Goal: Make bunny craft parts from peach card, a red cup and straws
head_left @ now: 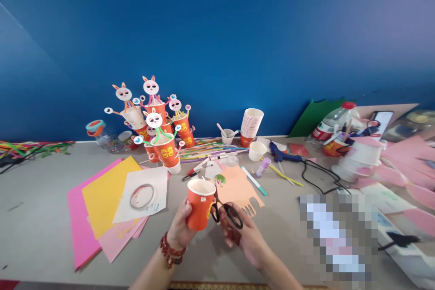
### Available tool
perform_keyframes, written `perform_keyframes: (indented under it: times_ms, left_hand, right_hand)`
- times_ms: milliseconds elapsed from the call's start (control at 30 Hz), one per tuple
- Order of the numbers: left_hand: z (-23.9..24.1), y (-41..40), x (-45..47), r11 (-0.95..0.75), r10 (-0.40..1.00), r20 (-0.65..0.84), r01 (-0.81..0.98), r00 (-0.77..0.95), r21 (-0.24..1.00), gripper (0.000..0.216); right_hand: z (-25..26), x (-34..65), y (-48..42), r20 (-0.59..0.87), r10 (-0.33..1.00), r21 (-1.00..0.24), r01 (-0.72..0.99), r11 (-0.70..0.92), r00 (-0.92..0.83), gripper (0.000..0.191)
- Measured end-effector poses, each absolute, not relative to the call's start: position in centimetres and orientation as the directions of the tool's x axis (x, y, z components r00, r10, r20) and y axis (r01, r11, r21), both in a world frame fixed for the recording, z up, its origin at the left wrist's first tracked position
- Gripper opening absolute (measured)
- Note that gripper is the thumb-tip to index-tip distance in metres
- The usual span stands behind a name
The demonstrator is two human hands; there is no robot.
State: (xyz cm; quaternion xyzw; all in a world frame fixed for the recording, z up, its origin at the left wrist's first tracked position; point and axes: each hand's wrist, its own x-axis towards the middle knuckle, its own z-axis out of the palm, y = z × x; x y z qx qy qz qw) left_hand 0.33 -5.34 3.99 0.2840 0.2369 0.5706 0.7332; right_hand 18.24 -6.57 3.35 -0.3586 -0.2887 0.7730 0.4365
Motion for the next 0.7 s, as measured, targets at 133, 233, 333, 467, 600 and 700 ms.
perform_keyframes:
  times_ms: [133,233,333,467,600,700]
  left_hand:
    - [3.9,-5.6,0.7,0.207,0.968,-0.033,-0.711,0.250,0.672,0.053]
    - [3.8,-5.5,0.7,0.244,0.959,-0.044,-0.734,0.280,0.634,0.055]
    - [4.0,-5.4,0.8,0.241,0.960,-0.041,-0.743,0.277,0.624,0.054]
    - [4.5,-5.5,0.8,0.207,0.968,-0.018,-0.751,0.251,0.627,0.051]
    - [4.7,-5.8,0.9,0.200,0.965,0.001,-0.734,0.264,0.649,0.053]
    - [4.7,-6.0,1.1,0.200,0.964,0.000,-0.725,0.266,0.659,0.052]
  right_hand:
    - [3.8,18.2,-6.2,-0.268,0.893,-0.783,-0.458,-0.421,-0.362,0.034]
    - [4.3,18.4,-6.0,-0.255,0.882,-0.781,-0.453,-0.430,-0.397,0.038]
    - [4.6,18.6,-6.2,-0.208,0.867,-0.792,-0.443,-0.421,-0.453,0.043]
    - [5.2,19.0,-6.2,-0.153,0.843,-0.805,-0.430,-0.409,-0.516,0.044]
    - [6.1,19.6,-5.9,-0.125,0.796,-0.839,-0.365,-0.403,-0.592,0.043]
    - [5.9,19.5,-5.9,-0.145,0.784,-0.867,-0.305,-0.395,-0.603,0.044]
